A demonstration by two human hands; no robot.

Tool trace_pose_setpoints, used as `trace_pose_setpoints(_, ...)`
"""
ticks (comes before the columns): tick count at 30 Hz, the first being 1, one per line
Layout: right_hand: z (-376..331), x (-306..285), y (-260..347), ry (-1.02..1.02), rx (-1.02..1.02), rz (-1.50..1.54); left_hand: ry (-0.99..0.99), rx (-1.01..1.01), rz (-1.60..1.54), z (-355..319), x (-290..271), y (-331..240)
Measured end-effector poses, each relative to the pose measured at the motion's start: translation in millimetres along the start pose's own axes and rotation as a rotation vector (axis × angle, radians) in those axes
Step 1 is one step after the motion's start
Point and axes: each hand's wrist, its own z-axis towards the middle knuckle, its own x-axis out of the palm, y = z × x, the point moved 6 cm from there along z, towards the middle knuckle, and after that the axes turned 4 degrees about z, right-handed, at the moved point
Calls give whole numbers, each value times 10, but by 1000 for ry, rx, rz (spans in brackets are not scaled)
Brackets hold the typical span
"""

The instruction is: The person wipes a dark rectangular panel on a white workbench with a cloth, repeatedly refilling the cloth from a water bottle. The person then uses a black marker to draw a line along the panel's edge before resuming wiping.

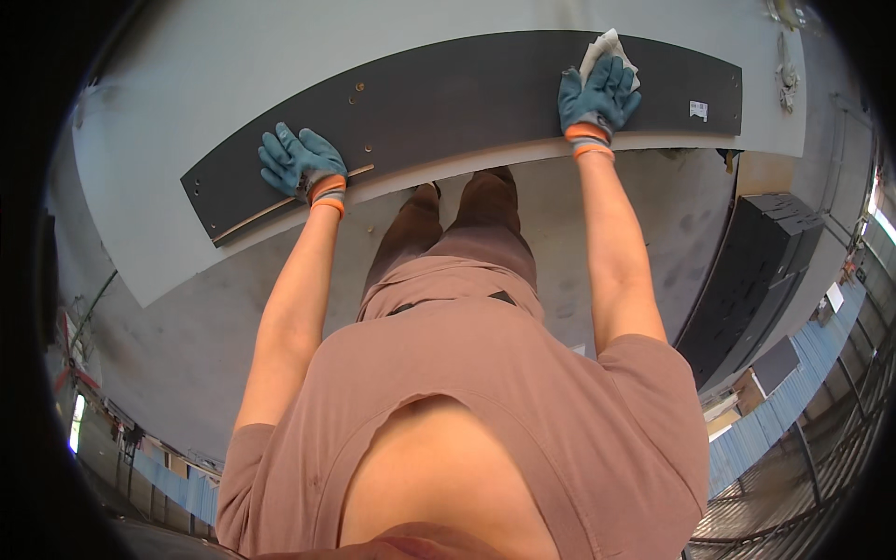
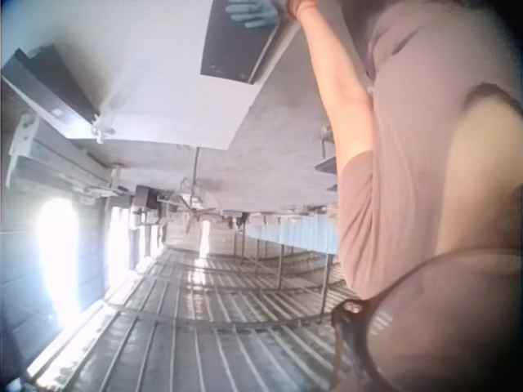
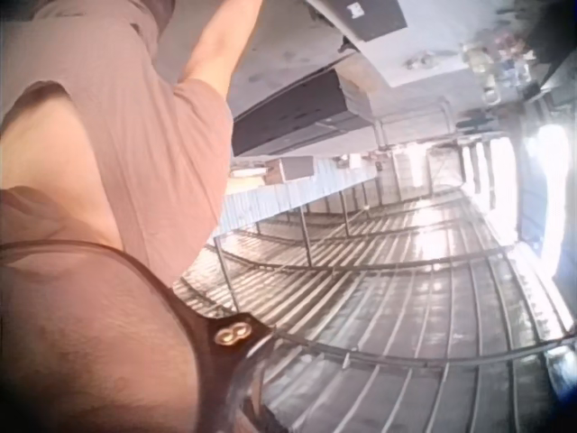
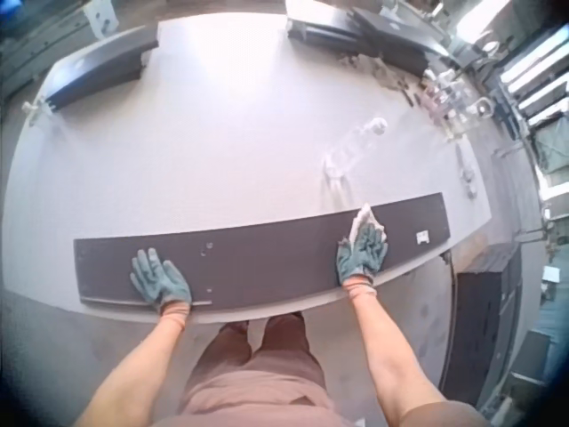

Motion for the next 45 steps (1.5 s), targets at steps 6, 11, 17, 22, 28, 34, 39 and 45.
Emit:
trace_pose_setpoints(6, -448, -94, 1845, 548, -265, 20, -16, -2, 48, -49, -6, 21)
trace_pose_setpoints(11, -1093, -213, 2848, 318, -593, 416, -68, 52, 68, 11, 28, -13)
trace_pose_setpoints(17, -762, -70, 1719, 151, -409, 305, -79, 35, 82, -6, 112, 56)
trace_pose_setpoints(22, -129, 101, -917, -48, 7, 46, -127, 89, 98, -37, 80, 45)
trace_pose_setpoints(28, -231, 66, -613, -228, 95, 86, -138, 89, 110, -34, 77, -49)
trace_pose_setpoints(34, -1035, -220, 1952, 324, -320, 366, -124, 87, 104, -37, 122, -2)
trace_pose_setpoints(39, -797, -53, 1321, 206, -277, 322, -92, 93, 65, -33, 133, 59)
trace_pose_setpoints(45, -6, 19, -1406, -82, 73, -43, -95, 113, 53, 10, 161, 35)
